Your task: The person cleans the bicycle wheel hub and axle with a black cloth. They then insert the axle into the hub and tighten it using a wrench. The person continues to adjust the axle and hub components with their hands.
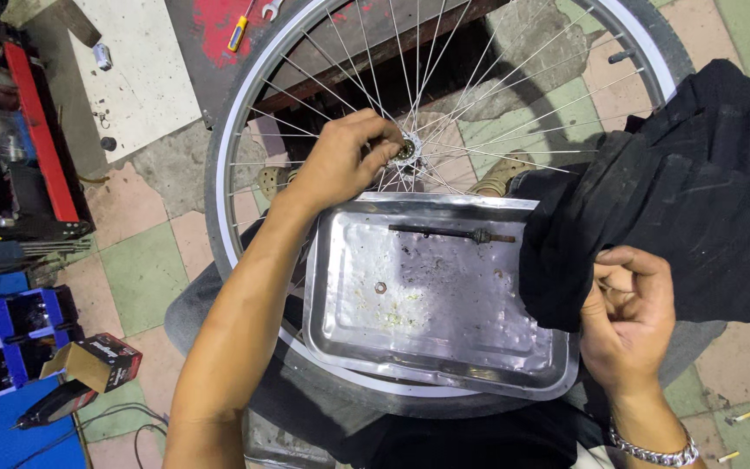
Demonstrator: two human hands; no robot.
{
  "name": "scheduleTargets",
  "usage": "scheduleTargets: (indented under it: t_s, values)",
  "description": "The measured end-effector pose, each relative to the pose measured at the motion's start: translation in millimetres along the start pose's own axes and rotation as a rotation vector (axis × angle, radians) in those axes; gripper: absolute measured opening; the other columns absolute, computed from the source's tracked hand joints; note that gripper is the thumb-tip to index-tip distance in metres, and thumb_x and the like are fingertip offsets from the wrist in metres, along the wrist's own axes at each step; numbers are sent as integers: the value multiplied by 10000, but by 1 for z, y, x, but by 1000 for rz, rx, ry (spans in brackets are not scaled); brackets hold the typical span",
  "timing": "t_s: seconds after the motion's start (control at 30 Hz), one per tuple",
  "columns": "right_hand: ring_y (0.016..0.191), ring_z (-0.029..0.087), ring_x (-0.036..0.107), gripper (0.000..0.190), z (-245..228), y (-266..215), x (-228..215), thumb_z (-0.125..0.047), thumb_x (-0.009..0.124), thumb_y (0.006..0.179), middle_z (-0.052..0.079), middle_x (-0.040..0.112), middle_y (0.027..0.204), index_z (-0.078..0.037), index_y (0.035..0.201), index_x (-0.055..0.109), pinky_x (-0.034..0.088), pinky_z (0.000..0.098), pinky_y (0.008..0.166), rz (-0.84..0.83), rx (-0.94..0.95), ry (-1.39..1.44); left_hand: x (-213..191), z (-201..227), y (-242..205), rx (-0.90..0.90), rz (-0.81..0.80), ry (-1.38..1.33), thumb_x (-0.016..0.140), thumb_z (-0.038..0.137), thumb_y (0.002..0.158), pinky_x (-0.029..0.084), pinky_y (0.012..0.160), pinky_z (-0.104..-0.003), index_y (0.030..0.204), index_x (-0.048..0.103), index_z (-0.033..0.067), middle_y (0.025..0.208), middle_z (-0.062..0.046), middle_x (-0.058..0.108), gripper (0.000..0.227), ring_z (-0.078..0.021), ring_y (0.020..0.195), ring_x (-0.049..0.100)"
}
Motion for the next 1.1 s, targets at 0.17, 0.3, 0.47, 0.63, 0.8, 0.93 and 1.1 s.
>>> scheduleTargets:
  t_s: [0.17,0.3,0.47,0.63,0.8,0.93,1.1]
  values:
    - [933,71,643,297,4,0,-2,24,605,1090,108,677,1079,4,1328,429,503,157,811,12,1,8,-13,4,0,-84,87,-83,699,100,951,545,716,-367,1048,711,40,955,-97,699,114,-257,857,697]
    - [925,79,673,305,0,1,0,8,593,1076,110,697,1073,-13,1334,433,550,196,856,-21,-17,32,-17,22,-6,116,47,45,687,74,959,544,792,-389,1083,714,38,958,-98,647,131,-272,910,663]
    - [924,78,669,311,-2,1,2,9,608,1078,112,696,1079,-9,1336,435,543,188,842,-12,-4,16,-12,30,-7,163,-11,312,704,105,860,532,763,-409,1039,745,79,965,-64,608,186,-272,939,609]
    - [943,80,665,314,-2,2,1,2,608,1086,107,690,1082,-8,1349,437,534,182,856,-6,-11,-1,-9,31,-4,181,-43,355,717,114,844,527,738,-410,1016,752,87,952,-64,600,177,-263,922,605]
    - [919,75,656,311,-1,1,1,3,613,1082,101,688,1071,-12,1339,440,529,175,818,4,-2,-15,-12,35,-6,180,20,353,704,93,863,526,743,-410,1034,756,76,954,-60,594,179,-264,925,607]
    - [940,77,654,309,0,1,-1,-3,628,1078,95,689,1079,-12,1328,446,527,191,870,6,-5,-5,-16,40,-5,189,22,358,704,90,824,528,750,-413,1023,749,74,947,-72,592,205,-273,918,604]
    - [976,91,652,300,-4,2,-6,-31,634,1116,110,668,1117,0,1351,450,528,198,887,-12,-2,98,-17,66,-9,165,140,311,696,62,875,528,776,-404,1106,717,40,1014,-117,613,233,-296,950,599]
Point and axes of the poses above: each hand's wrist, its own y-axis towards the middle knuckle, its own x-axis out of the palm, z = x × y, the point moved 4 cm from there along y, towards the middle knuckle
